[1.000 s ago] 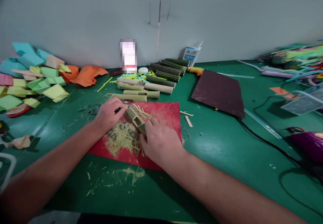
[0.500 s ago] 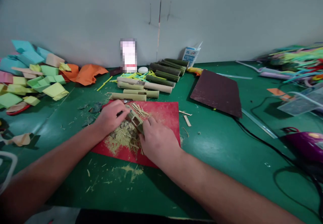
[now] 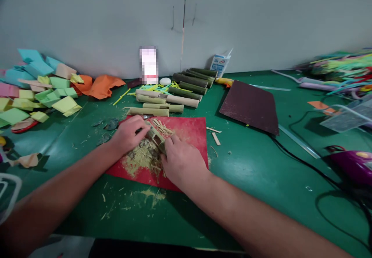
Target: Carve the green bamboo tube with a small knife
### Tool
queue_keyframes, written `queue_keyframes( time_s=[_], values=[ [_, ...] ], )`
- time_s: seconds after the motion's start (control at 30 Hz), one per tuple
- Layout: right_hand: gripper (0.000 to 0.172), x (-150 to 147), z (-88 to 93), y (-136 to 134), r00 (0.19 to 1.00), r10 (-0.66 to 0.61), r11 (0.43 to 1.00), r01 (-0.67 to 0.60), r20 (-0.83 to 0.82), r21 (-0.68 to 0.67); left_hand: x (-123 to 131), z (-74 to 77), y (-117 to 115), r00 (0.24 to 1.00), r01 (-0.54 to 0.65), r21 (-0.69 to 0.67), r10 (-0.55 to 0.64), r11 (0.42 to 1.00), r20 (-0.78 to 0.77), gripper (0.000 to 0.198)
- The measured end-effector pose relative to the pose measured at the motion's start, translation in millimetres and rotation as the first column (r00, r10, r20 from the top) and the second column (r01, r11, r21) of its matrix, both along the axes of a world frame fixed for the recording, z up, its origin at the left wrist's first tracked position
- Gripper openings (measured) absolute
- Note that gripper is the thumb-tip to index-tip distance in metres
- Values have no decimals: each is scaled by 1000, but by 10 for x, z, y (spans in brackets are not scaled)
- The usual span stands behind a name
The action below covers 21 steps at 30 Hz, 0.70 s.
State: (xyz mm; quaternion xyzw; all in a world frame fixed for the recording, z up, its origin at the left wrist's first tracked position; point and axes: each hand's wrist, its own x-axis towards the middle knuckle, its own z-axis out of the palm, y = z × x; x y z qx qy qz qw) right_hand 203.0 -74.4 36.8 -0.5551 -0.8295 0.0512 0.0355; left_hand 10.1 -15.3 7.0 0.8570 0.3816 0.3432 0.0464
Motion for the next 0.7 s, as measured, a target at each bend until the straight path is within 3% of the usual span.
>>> queue_keyframes(
  time_s=[0.7],
  values=[
    [15,20,-3,-12,1000,-4,1000,4,-23,-14,-18,11,-1,1000,3,-25,-3,1000,2,17]
  ],
)
